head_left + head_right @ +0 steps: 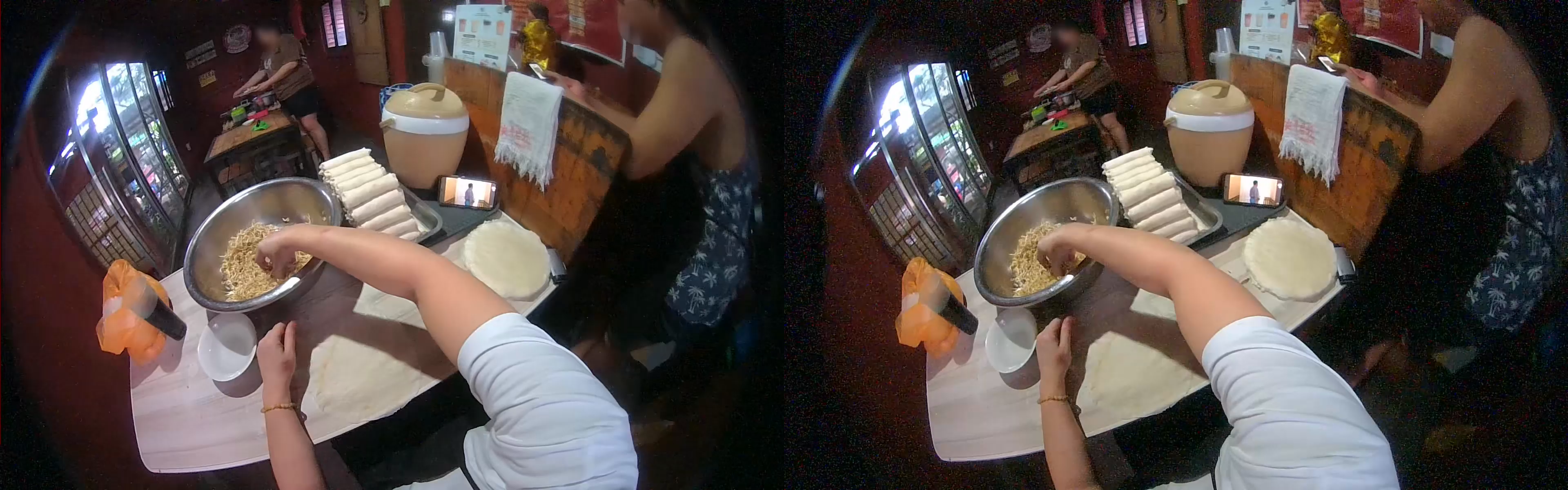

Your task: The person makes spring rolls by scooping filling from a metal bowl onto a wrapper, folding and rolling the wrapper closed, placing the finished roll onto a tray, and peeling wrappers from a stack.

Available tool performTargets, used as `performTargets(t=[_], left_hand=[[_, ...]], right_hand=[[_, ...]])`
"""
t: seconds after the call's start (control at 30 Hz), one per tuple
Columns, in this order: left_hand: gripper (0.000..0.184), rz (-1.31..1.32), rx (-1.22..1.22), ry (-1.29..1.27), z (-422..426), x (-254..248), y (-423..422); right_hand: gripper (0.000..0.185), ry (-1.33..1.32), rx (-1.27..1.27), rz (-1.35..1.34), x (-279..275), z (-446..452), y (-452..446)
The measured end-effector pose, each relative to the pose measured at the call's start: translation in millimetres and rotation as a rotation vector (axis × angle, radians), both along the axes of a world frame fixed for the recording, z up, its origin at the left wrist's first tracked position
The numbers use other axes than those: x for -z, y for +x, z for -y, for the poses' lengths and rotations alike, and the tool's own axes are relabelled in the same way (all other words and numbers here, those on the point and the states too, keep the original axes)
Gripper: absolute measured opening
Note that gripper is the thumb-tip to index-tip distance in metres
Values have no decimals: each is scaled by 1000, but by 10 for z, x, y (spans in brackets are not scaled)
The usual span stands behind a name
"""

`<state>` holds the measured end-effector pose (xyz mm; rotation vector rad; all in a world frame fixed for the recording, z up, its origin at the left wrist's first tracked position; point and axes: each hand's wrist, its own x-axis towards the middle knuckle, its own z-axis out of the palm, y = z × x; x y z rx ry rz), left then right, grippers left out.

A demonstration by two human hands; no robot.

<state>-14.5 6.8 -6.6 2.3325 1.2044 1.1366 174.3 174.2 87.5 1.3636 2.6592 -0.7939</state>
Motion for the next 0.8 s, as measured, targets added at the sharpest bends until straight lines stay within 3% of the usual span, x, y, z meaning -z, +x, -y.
performTargets(t=[0.1,0.3,0.43,0.57,0.63,0.73,0.8], left_hand=[[33,3,-11,7,-3,20,0],[34,-34,-45,-11,-36,54,-35],[34,-24,-41,-11,-100,109,-49],[34,-17,-25,-8,-87,84,-51],[34,-47,-33,-21,-68,59,-49],[34,-80,-54,-44,-26,0,-43],[33,-76,-56,-21,-52,45,-53]], right_hand=[[41,-23,66,69,81,80,-12],[35,105,-105,196,261,89,-49],[33,125,-63,261,77,239,-84],[34,56,-28,113,231,80,-68],[51,72,-29,163,262,72,-96],[54,188,-49,193,295,14,-153],[56,132,-1,170,283,-36,-140]])
